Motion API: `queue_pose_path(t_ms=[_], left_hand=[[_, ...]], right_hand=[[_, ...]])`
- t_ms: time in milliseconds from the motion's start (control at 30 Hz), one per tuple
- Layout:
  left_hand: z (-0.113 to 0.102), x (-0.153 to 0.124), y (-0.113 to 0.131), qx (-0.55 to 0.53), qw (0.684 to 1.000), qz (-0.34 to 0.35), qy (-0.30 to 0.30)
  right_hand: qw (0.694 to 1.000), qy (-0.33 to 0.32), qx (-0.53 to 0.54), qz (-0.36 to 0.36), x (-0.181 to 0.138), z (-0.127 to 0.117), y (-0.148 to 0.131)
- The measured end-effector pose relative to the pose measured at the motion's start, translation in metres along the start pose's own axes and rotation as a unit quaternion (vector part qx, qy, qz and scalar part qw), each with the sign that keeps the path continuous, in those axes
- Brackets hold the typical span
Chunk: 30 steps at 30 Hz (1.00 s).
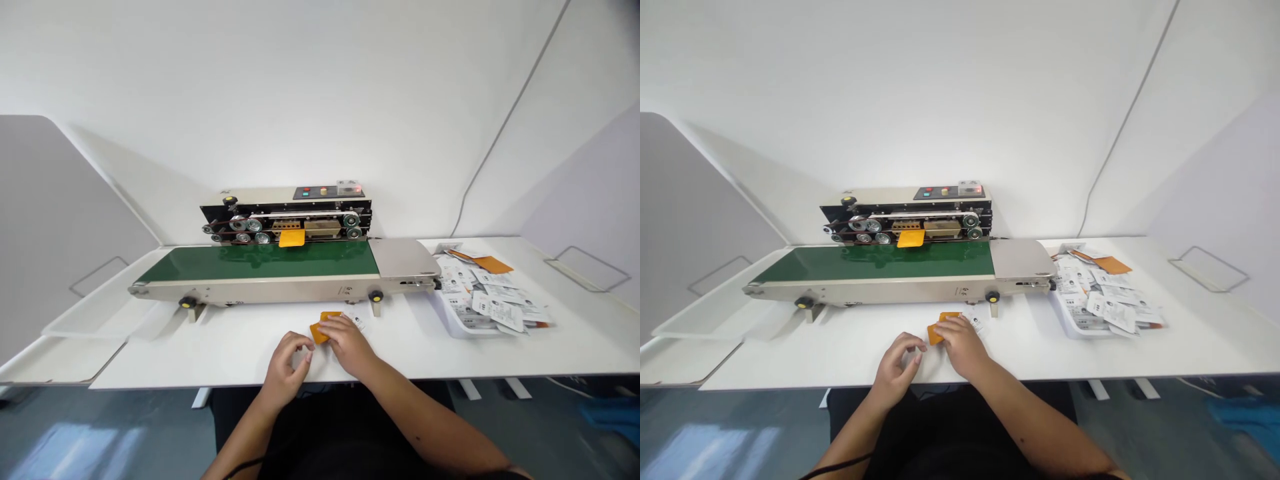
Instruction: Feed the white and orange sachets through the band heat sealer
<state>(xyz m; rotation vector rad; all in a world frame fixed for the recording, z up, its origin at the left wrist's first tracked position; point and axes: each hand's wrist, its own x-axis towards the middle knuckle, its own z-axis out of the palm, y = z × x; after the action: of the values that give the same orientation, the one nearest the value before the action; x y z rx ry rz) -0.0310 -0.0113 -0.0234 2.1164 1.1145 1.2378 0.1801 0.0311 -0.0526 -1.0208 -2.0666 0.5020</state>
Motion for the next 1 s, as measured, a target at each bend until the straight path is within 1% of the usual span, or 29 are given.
queue_pose_path(t_ms=[100, 167, 233, 333, 367, 400, 467, 533, 700, 767, 833, 933, 1000], left_hand=[[0.002, 0.0, -0.003, 0.024, 0.998, -0.001, 0.051], [0.004, -0.001, -0.006, 0.028, 0.996, -0.007, 0.08], [0.006, -0.002, -0.009, 0.018, 0.997, -0.032, 0.068], [0.009, -0.004, -0.012, -0.014, 0.995, -0.094, 0.007], [0.01, -0.005, -0.014, -0.025, 0.993, -0.111, 0.0], [0.011, -0.006, -0.015, -0.038, 0.991, -0.125, 0.004], [0.012, -0.007, -0.017, -0.072, 0.987, -0.139, 0.033], [0.011, -0.009, -0.019, -0.111, 0.982, -0.144, 0.047], [0.007, -0.009, -0.016, -0.155, 0.974, -0.162, -0.002], [0.007, -0.009, -0.015, -0.163, 0.973, -0.166, 0.008], [0.008, -0.008, -0.014, -0.173, 0.97, -0.168, 0.027], [0.011, -0.007, -0.015, -0.19, 0.963, -0.182, 0.047], [0.012, -0.007, -0.016, -0.204, 0.959, -0.191, 0.056]], right_hand=[[0.995, 0.048, 0.077, -0.042, -0.002, -0.005, -0.004], [0.989, 0.069, 0.125, -0.035, -0.004, -0.008, -0.008], [0.985, 0.073, 0.159, 0.009, -0.007, -0.009, -0.012], [0.973, 0.061, 0.211, 0.071, -0.01, -0.007, -0.014], [0.968, 0.056, 0.23, 0.081, -0.01, -0.006, -0.015], [0.964, 0.05, 0.247, 0.086, -0.011, -0.005, -0.015], [0.959, 0.036, 0.268, 0.09, -0.012, -0.005, -0.017], [0.958, 0.027, 0.27, 0.089, -0.012, -0.005, -0.018], [0.963, 0.043, 0.249, 0.098, -0.014, -0.005, -0.016], [0.96, 0.052, 0.255, 0.104, -0.014, -0.002, -0.014], [0.958, 0.079, 0.255, 0.109, -0.014, 0.0, -0.012], [0.956, 0.118, 0.241, 0.115, -0.012, 0.0, -0.012], [0.96, 0.128, 0.221, 0.112, -0.012, -0.002, -0.014]])
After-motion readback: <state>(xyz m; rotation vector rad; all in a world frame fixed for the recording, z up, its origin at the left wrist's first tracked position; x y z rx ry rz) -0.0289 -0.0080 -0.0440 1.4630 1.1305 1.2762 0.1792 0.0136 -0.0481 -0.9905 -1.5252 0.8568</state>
